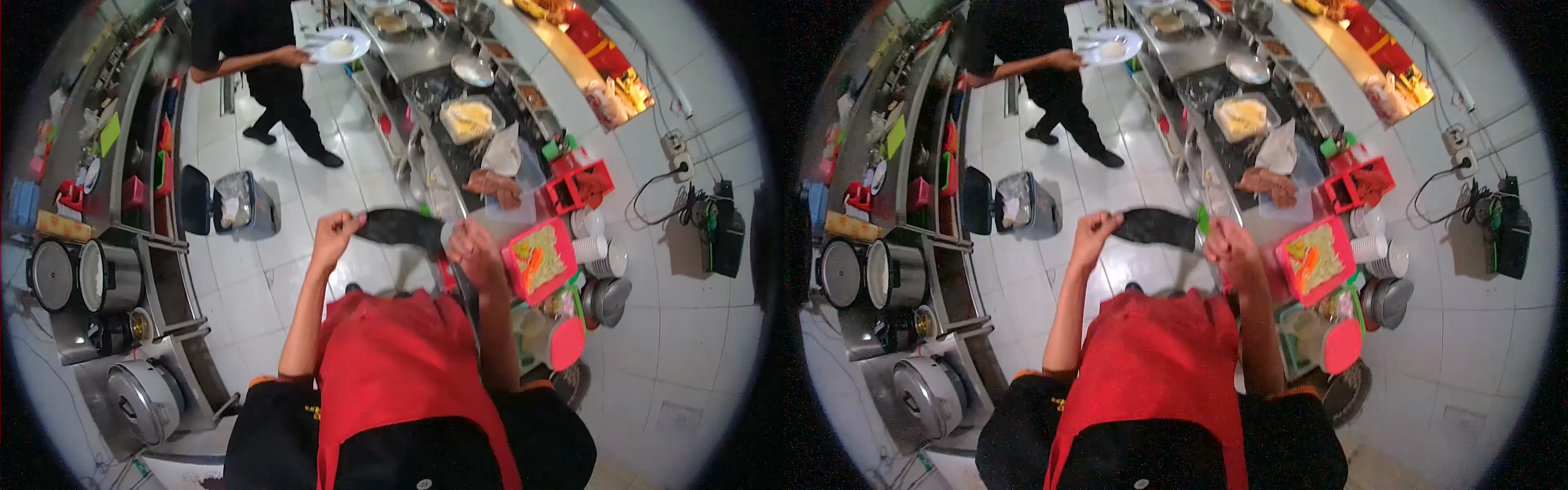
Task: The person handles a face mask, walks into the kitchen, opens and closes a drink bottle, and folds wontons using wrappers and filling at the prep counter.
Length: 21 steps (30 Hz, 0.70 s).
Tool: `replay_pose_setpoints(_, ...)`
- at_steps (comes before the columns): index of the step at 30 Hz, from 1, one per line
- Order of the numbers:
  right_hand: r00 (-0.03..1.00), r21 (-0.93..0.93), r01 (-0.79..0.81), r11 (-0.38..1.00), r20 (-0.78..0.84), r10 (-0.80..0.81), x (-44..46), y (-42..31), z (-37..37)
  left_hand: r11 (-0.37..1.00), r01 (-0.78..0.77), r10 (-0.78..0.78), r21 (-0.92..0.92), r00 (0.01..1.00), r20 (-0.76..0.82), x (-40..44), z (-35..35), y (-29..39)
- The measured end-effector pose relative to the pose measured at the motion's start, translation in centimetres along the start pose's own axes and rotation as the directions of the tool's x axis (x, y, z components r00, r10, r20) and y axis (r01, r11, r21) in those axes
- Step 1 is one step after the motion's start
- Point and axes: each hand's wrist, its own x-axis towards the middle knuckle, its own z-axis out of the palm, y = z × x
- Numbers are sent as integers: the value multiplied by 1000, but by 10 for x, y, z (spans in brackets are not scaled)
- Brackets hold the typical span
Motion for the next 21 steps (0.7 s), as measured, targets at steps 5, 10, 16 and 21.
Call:
replay_pose_setpoints(5,998,95,54,994,-45,-50,17,-20,23,956,32,8,-292,991,137,31,-1,56)
replay_pose_setpoints(10,987,172,159,972,-14,-159,37,-45,12,702,59,264,-709,904,336,65,5,86)
replay_pose_setpoints(16,958,170,277,946,28,-286,82,-79,-15,530,146,353,-835,858,374,106,11,92)
replay_pose_setpoints(21,849,152,391,908,323,-419,132,-124,-27,659,-110,484,-744,819,309,151,39,112)
